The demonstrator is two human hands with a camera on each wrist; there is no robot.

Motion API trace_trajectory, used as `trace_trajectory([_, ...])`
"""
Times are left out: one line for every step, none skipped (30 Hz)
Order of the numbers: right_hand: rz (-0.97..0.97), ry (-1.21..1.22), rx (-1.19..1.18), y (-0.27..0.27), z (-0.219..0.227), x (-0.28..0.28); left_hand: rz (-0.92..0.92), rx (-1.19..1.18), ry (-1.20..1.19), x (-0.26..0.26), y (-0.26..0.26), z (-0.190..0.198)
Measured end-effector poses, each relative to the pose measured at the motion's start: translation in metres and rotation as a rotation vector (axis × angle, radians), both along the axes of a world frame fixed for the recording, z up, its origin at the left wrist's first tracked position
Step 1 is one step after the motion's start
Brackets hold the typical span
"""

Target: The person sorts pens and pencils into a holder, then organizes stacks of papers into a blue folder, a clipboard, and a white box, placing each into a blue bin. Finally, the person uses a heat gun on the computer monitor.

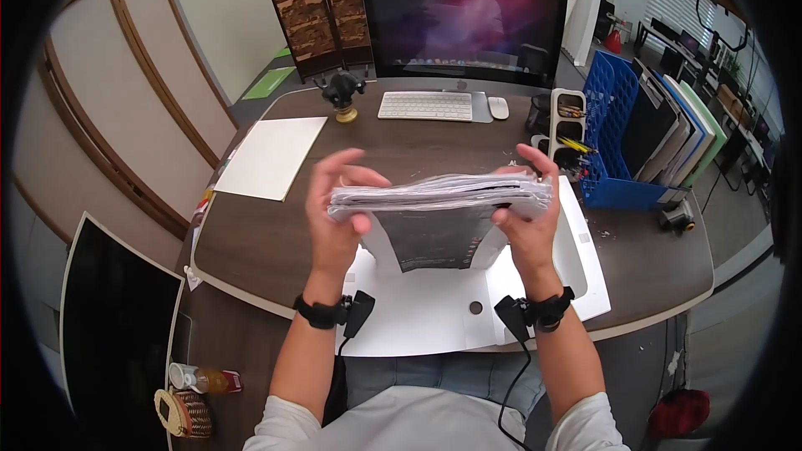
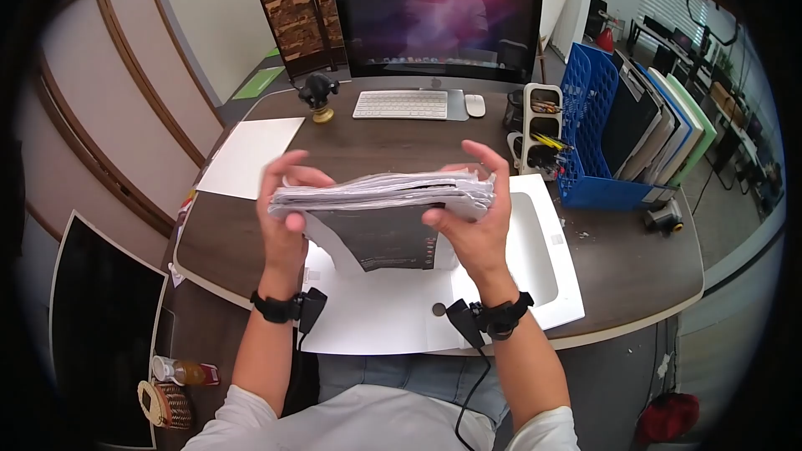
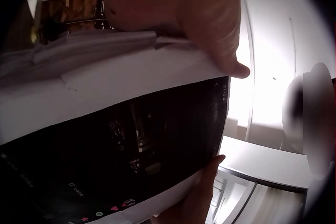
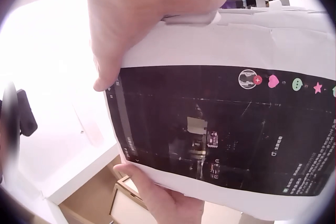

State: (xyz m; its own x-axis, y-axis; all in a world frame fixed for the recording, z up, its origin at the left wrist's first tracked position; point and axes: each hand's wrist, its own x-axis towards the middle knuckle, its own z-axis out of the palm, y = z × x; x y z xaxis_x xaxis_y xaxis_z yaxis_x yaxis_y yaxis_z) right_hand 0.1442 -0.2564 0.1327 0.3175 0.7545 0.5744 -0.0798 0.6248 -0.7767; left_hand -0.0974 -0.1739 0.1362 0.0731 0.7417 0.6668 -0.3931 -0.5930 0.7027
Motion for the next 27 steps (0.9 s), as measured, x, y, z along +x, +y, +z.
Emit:
trace_trajectory([0.004, 0.000, 0.005, 0.000, 0.001, 0.001, -0.114, 0.033, 0.117, -0.009, 0.013, -0.005])
trace_trajectory([0.025, -0.062, 0.024, 0.000, 0.002, 0.003, -0.227, 0.066, 0.232, -0.015, 0.023, -0.009])
trace_trajectory([0.046, -0.124, 0.041, -0.001, 0.003, 0.004, -0.160, 0.015, 0.162, -0.012, 0.019, -0.001])
trace_trajectory([0.052, -0.126, 0.039, 0.000, 0.003, 0.004, -0.154, 0.013, 0.160, -0.009, 0.018, 0.001])
trace_trajectory([0.034, -0.117, -0.059, -0.001, 0.004, 0.005, -0.099, -0.003, 0.113, -0.005, 0.016, 0.003])
trace_trajectory([0.013, -0.109, -0.155, -0.001, 0.005, 0.005, -0.045, -0.016, 0.067, -0.001, 0.015, 0.003])
trace_trajectory([-0.019, -0.081, -0.117, 0.005, -0.004, 0.006, 0.062, 0.022, 0.073, 0.002, 0.016, -0.008])
trace_trajectory([-0.017, -0.085, -0.111, 0.009, -0.007, 0.007, 0.065, 0.029, 0.068, -0.001, 0.020, -0.021])
trace_trajectory([-0.022, -0.012, -0.153, 0.010, -0.010, 0.009, -0.034, -0.114, -0.013, -0.006, 0.024, -0.038])
trace_trajectory([-0.027, 0.062, -0.200, 0.012, -0.013, 0.011, -0.133, -0.260, -0.094, -0.009, 0.028, -0.056])
trace_trajectory([-0.018, 0.034, -0.204, 0.014, -0.018, 0.014, -0.111, -0.299, -0.030, -0.011, 0.031, -0.074])
trace_trajectory([-0.012, 0.030, -0.209, 0.014, -0.019, 0.013, -0.105, -0.303, -0.035, -0.009, 0.024, -0.073])
trace_trajectory([-0.027, 0.057, -0.195, 0.016, -0.018, 0.011, -0.007, -0.241, 0.031, -0.003, 0.015, -0.068])
trace_trajectory([-0.042, 0.085, -0.181, 0.018, -0.018, 0.009, 0.092, -0.177, 0.099, 0.001, 0.010, -0.066])
trace_trajectory([-0.061, 0.086, -0.180, 0.018, -0.016, 0.006, 0.115, -0.109, 0.056, 0.001, 0.009, -0.067])
trace_trajectory([-0.055, 0.085, -0.179, 0.018, -0.017, 0.005, 0.121, -0.108, 0.055, -0.002, 0.008, -0.069])
trace_trajectory([-0.068, 0.080, -0.189, 0.017, -0.019, 0.006, 0.181, -0.091, 0.103, -0.006, 0.006, -0.071])
trace_trajectory([-0.080, 0.073, -0.200, 0.016, -0.020, 0.006, 0.240, -0.076, 0.151, -0.008, 0.003, -0.068])
trace_trajectory([-0.080, 0.068, -0.193, 0.016, -0.021, 0.006, 0.246, -0.077, 0.149, -0.008, 0.001, -0.063])
trace_trajectory([-0.075, 0.065, -0.195, 0.015, -0.022, 0.007, 0.263, -0.065, 0.127, -0.008, -0.001, -0.057])
trace_trajectory([-0.085, 0.047, -0.191, 0.014, -0.023, 0.008, 0.278, -0.051, 0.106, -0.007, -0.002, -0.045])
trace_trajectory([-0.094, 0.028, -0.185, 0.014, -0.024, 0.008, 0.283, -0.050, 0.103, -0.008, 0.000, -0.035])
trace_trajectory([-0.088, 0.025, -0.180, 0.015, -0.023, 0.007, 0.217, 0.019, 0.026, -0.010, 0.005, -0.023])
trace_trajectory([-0.090, 0.016, -0.182, 0.013, -0.023, 0.006, 0.147, 0.085, -0.049, -0.011, 0.006, -0.013])
trace_trajectory([-0.091, 0.006, -0.185, 0.012, -0.023, 0.006, 0.062, 0.013, -0.076, -0.010, 0.004, -0.006])
trace_trajectory([-0.087, 0.004, -0.187, 0.011, -0.026, 0.007, 0.066, 0.012, -0.078, -0.008, 0.006, -0.004])
trace_trajectory([-0.084, -0.011, -0.201, 0.013, -0.031, 0.011, 0.004, -0.033, -0.130, -0.004, 0.009, -0.003])
